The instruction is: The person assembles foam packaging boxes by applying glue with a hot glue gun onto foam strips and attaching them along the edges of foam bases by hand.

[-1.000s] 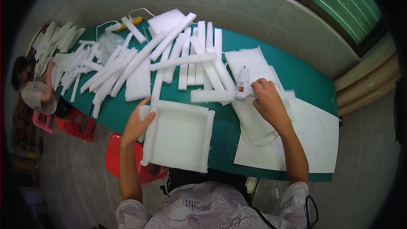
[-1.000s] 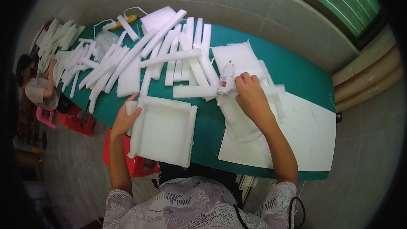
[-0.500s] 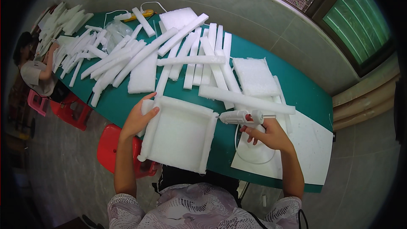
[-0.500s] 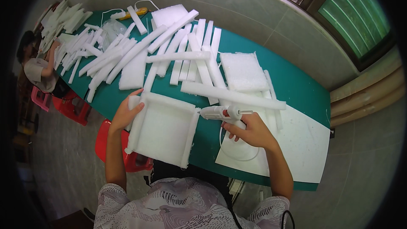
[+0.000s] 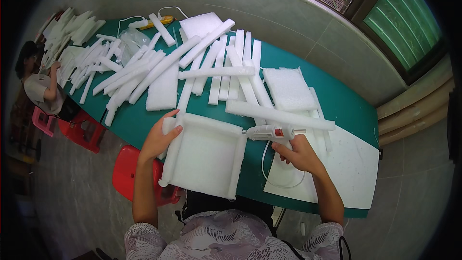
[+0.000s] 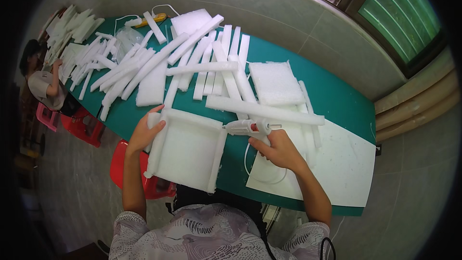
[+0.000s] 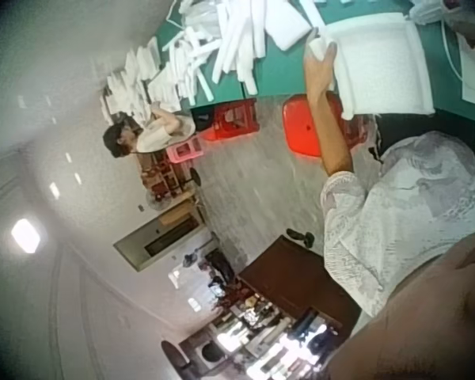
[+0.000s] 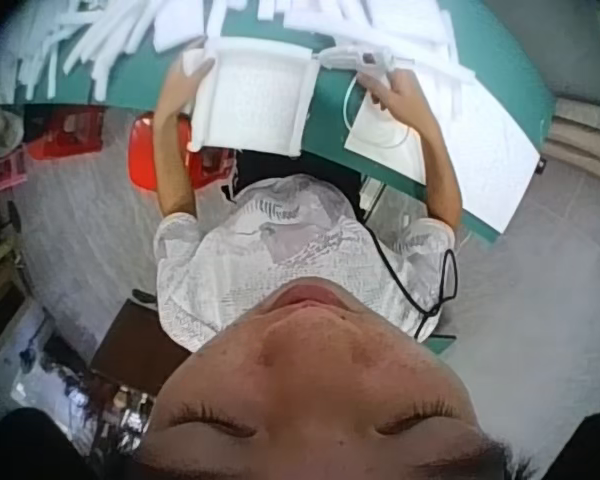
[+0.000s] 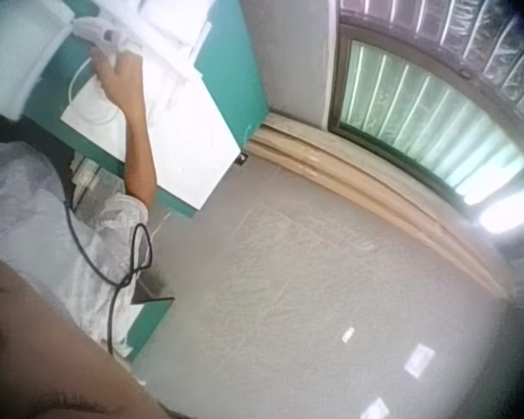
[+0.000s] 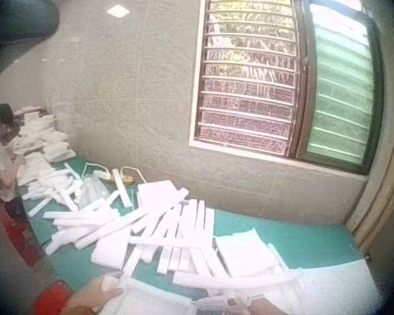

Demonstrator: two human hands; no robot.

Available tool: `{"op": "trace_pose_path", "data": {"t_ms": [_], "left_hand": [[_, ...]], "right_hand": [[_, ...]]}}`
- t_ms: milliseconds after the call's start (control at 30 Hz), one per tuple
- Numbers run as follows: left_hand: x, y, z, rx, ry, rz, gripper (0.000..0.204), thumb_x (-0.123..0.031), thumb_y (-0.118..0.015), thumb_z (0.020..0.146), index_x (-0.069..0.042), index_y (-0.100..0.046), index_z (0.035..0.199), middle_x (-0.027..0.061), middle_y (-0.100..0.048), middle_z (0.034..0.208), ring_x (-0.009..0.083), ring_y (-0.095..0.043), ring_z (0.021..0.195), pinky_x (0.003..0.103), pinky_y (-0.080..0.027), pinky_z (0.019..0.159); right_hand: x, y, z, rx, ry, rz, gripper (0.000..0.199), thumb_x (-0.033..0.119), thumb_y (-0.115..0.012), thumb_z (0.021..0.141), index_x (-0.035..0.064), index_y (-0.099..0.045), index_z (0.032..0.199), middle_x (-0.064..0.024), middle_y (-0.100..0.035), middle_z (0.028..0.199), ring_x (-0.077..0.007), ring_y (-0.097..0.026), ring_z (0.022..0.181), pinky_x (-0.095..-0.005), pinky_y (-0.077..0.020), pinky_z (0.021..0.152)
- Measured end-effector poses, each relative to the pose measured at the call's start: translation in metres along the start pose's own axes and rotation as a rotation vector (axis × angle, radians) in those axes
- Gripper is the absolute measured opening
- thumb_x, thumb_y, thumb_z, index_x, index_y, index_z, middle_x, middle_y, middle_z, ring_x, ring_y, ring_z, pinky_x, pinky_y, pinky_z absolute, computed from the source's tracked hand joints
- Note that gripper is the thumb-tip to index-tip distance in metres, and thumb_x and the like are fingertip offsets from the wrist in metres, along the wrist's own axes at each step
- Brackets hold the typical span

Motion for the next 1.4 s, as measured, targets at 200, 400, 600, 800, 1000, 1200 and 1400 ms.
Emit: {"op": "trace_pose_path", "data": {"t_ms": [200,400,600,800,1000,1200,1400], "left_hand": [[-0.002,-0.003,0.000,0.017,-0.011,-0.013,0.053,-0.019,-0.065,0.086,-0.007,-0.047,0.134,0.0124,-0.060,0.113,0.0178,-0.057,0.100,0.031,-0.045,0.090],[-0.003,-0.005,0.001,0.059,-0.077,0.014,0.059,-0.023,-0.069,0.083,-0.007,-0.046,0.135,0.0130,-0.059,0.116,0.0195,-0.056,0.103,0.031,-0.044,0.091],[0.005,-0.010,0.001,0.122,-0.018,-0.121,0.068,-0.025,-0.074,0.078,-0.007,-0.044,0.136,0.0130,-0.059,0.115,0.0188,-0.056,0.102,0.031,-0.045,0.089],[0.005,-0.011,0.003,0.161,-0.007,-0.150,0.071,-0.024,-0.075,0.077,-0.007,-0.042,0.137,0.0113,-0.060,0.111,0.0167,-0.058,0.093,0.029,-0.050,0.077],[0.005,-0.011,0.004,0.155,-0.015,-0.101,0.070,-0.024,-0.075,0.076,-0.007,-0.043,0.136,0.0123,-0.061,0.108,0.0166,-0.059,0.090,0.029,-0.050,0.073],[0.005,-0.012,0.006,0.162,-0.023,-0.081,0.070,-0.025,-0.076,0.076,-0.007,-0.043,0.135,0.0131,-0.060,0.109,0.0164,-0.059,0.088,0.028,-0.050,0.070],[0.009,-0.012,0.007,0.157,-0.014,-0.060,0.069,-0.026,-0.075,0.076,-0.006,-0.044,0.134,0.0136,-0.060,0.110,0.0172,-0.059,0.089,0.029,-0.050,0.073]], "right_hand": [[0.017,0.017,-0.015,-0.036,0.079,0.104,0.031,0.022,-0.061,0.089,-0.0006,-0.059,0.109,-0.0068,-0.066,0.082,-0.0115,-0.063,0.067,-0.0232,-0.0459,0.046],[0.057,0.008,0.008,0.060,0.035,0.019,0.034,0.024,-0.063,0.087,-0.0003,-0.061,0.112,-0.0077,-0.067,0.088,-0.0112,-0.065,0.071,-0.0239,-0.0479,0.049],[0.118,-0.057,0.072,0.259,0.221,-0.080,0.037,0.027,-0.061,0.088,-0.0052,-0.062,0.107,-0.0101,-0.065,0.078,-0.0141,-0.066,0.063,-0.0255,-0.0507,0.052],[0.130,-0.077,0.107,0.299,0.150,-0.218,0.041,0.029,-0.061,0.087,-0.0050,-0.062,0.109,-0.0108,-0.066,0.079,-0.0137,-0.063,0.057,-0.0244,-0.0494,0.050],[0.136,-0.077,0.108,0.294,0.138,-0.348,0.044,0.033,-0.059,0.088,-0.0092,-0.064,0.100,-0.0163,-0.066,0.072,-0.0188,-0.066,0.055,-0.0277,-0.0517,0.054],[0.152,-0.075,0.105,0.292,0.155,-0.416,0.042,0.032,-0.059,0.087,-0.0086,-0.065,0.096,-0.0161,-0.066,0.068,-0.0210,-0.066,0.054,-0.0285,-0.0521,0.056],[0.153,-0.085,0.112,0.333,0.113,-0.552,0.044,0.035,-0.061,0.087,-0.0065,-0.066,0.099,-0.0165,-0.068,0.076,-0.0204,-0.065,0.054,-0.0279,-0.0515,0.053]]}}
Point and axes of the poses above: each hand's wrist, its own z-axis towards the middle knuckle, its own y-axis out of the back of the hand, x = y × z, the point moved 9 cm from there along z, towards the middle knuckle
